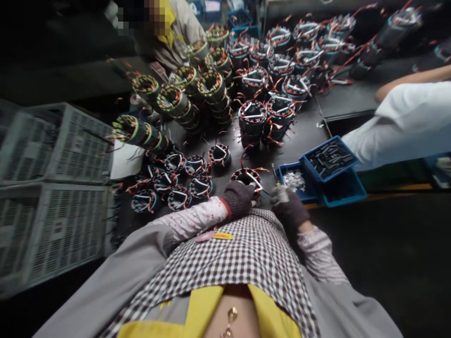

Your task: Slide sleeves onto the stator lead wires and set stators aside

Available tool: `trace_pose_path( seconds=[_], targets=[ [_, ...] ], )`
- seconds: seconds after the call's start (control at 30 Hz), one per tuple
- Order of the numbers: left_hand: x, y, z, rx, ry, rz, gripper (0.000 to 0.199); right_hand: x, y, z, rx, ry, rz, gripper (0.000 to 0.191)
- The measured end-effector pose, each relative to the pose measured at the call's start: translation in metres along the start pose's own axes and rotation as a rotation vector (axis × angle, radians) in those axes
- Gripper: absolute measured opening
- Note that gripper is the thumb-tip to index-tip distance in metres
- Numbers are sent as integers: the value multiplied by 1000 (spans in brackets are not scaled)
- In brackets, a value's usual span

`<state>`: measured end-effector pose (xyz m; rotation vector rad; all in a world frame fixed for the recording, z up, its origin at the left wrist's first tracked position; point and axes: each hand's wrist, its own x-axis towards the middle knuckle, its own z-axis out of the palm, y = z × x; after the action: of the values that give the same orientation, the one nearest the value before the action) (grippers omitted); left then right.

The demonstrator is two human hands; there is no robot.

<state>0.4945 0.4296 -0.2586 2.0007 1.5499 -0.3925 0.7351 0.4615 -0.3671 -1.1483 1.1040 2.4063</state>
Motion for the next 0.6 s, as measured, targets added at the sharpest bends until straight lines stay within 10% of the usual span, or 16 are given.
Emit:
trace_pose_path(
  seconds=[0.17,0.27,0.37,0.5,0.6],
  targets=[
    [1,-8,21,-2,100,92,46,29,49,1,1884,-548,1541,41],
    [7,-9,24,48,92,106,50,31,49,32,2332,-538,2170,60],
    [15,-6,23,90,76,78,47,37,41,84,2467,-339,2382,55],
    [16,-5,23,91,66,114,40,49,40,134,3009,-233,2015,41],
    [5,-16,23,15,132,124,48,47,44,122,3024,-53,2346,52]
  ],
)
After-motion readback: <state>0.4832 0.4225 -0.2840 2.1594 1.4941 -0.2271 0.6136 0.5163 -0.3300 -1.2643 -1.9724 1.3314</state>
